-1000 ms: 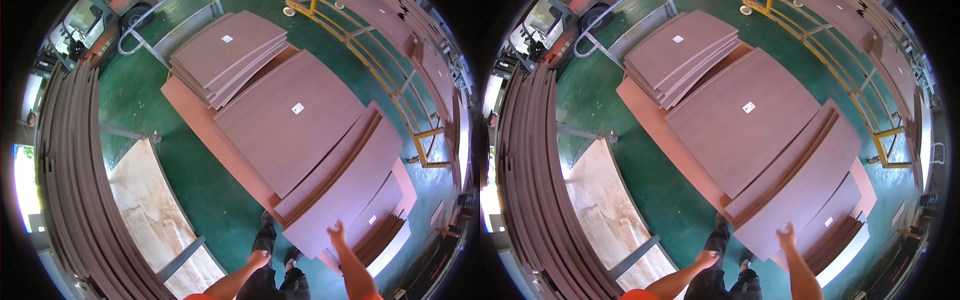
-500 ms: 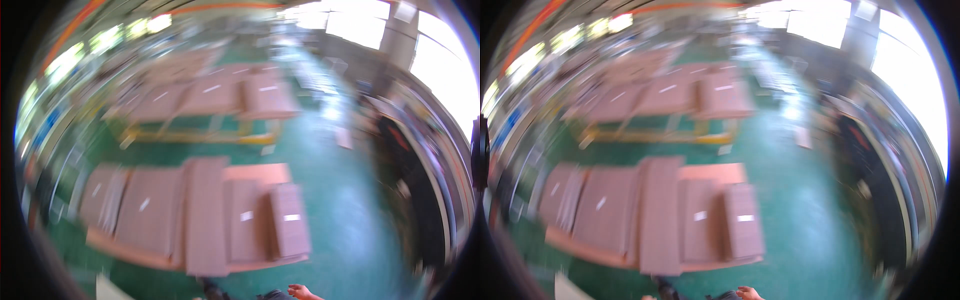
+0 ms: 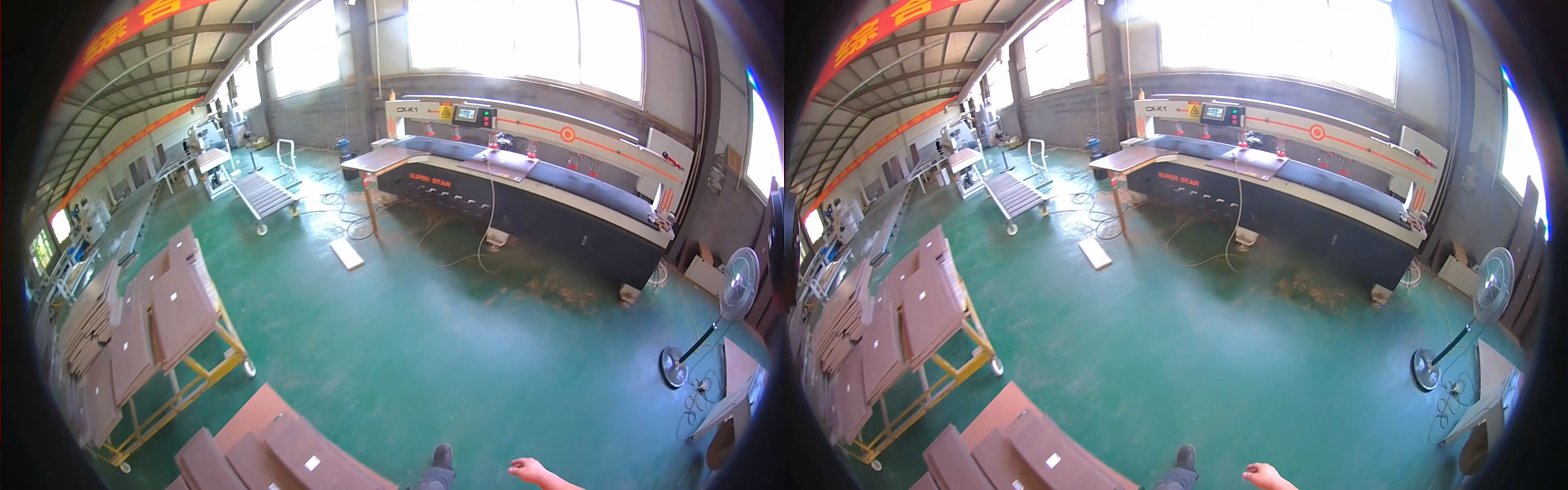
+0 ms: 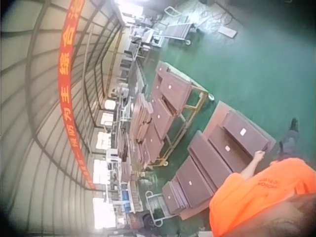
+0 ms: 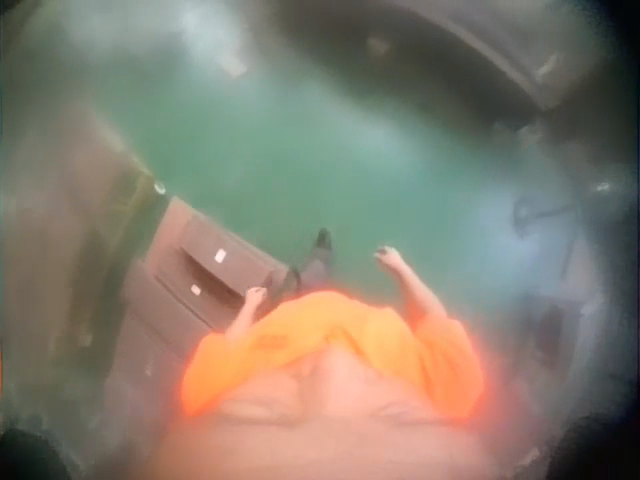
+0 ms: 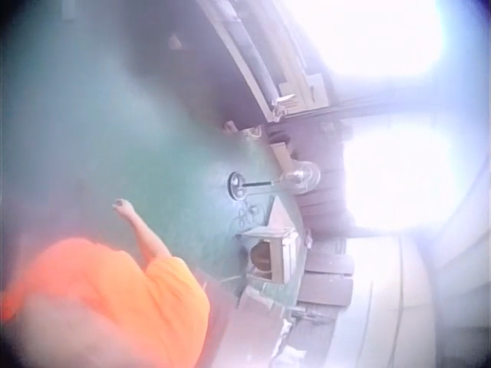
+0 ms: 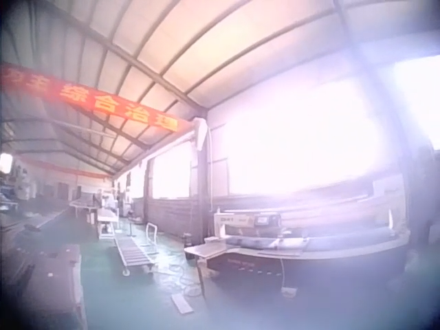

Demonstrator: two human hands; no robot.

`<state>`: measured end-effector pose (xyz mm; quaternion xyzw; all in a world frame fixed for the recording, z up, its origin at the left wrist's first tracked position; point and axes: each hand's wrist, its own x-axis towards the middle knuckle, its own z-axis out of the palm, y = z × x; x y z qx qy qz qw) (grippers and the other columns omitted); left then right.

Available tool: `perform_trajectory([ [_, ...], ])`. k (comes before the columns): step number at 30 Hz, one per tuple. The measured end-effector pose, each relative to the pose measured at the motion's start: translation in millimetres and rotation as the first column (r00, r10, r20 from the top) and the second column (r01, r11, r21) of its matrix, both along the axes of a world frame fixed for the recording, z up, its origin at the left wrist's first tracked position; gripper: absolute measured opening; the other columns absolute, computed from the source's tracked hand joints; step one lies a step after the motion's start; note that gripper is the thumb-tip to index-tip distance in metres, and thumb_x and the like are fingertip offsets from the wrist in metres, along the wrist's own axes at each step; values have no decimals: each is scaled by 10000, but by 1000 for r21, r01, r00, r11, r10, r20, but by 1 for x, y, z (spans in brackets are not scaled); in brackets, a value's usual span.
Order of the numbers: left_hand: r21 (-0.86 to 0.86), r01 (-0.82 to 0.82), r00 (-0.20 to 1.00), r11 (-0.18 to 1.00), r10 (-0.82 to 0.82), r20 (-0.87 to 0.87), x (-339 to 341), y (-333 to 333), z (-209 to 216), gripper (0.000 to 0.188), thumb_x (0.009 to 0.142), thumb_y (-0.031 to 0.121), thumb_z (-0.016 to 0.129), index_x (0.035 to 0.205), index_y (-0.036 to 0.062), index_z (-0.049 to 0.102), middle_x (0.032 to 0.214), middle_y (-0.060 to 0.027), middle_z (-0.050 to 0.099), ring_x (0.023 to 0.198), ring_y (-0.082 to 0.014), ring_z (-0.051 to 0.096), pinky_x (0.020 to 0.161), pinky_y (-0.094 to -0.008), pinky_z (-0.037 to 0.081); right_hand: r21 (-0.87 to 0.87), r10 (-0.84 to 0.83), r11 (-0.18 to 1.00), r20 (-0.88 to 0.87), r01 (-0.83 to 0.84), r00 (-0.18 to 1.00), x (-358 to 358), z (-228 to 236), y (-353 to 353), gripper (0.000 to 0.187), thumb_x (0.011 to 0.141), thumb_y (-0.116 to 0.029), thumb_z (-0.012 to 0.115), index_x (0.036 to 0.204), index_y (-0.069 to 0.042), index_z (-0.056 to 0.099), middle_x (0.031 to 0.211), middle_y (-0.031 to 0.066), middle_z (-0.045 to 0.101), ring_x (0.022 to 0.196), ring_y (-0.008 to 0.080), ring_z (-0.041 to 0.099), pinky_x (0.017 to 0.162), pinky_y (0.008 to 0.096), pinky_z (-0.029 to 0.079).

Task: The person moves a large board on a table, receives wooden planks from a collaborator, and then uses a compressed air nozzle to clean individual boards before placing them on a stack and feeding them into an edge-banding machine.

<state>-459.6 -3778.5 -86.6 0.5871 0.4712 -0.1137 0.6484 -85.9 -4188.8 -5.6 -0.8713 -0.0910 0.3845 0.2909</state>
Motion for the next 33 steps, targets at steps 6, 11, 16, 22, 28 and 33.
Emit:
perform_trajectory([
  [6, 383, 720, 694, 579, -594, -406, 220, 48, -54, 378, 883, 330, 440, 876, 39, 682, 930, -168, 662, 850, -327, 622, 707, -448, 482, -53, -457, 886, 72, 461, 887, 143, 100, -36, 404, 784, -283, 654, 1085, -14, 630, 1020, 173, 653, 933, 268, 623, 801, 374, 501],
  [11, 341, 592, 802, 731, -575, -159, 516, 62, 55, 340, 837, 316, 521, 968, 36, 663, 957, -191, 656, 839, -328, 627, 746, -422, 504, 21, -691, 721, -49, 693, 721, 214, 73, -78, 297, 851, -279, 561, 989, -46, 683, 973, 143, 670, 888, 254, 610, 792, 375, 485],
  [16, 425, 444, 889, 789, -445, -105, 757, 112, 108, 392, 832, 279, 572, 1093, -8, 621, 1103, -192, 631, 1034, -317, 592, 866, -391, 483, -151, -676, 734, -256, 662, 691, 360, -13, -62, 262, 841, -259, 558, 991, -79, 674, 963, 174, 660, 918, 304, 615, 765, 397, 488],
  [22, 629, 484, 824, 608, -559, -94, 878, 123, 99, 379, 848, 301, 554, 1027, -24, 632, 1047, -197, 643, 1002, -336, 600, 852, -399, 477, -143, -245, 960, -24, 239, 969, 688, -76, -14, 256, 832, -226, 548, 1016, -83, 654, 971, 192, 653, 943, 333, 608, 762, 412, 484],
  [28, 263, 334, 930, 905, -272, -248, 968, 151, 50, 270, 856, 254, 551, 953, 23, 654, 834, -109, 664, 755, -221, 618, 665, -340, 497, -9, -182, 978, 453, 209, 873, 1093, 1, 162, 249, 704, -271, 632, 776, -37, 671, 769, 158, 660, 759, 298, 643, 698, 373, 509],
  [33, 187, 157, 986, 970, -144, -78, 1188, 192, 49, 220, 862, 215, 556, 954, 38, 649, 795, -72, 648, 706, -173, 600, 620, -303, 485, 92, -303, 952, 446, 294, 842, 1323, 113, 318, 401, 766, -365, 601, 992, -45, 688, 1018, 171, 663, 1004, 307, 622, 896, 371, 473],
])
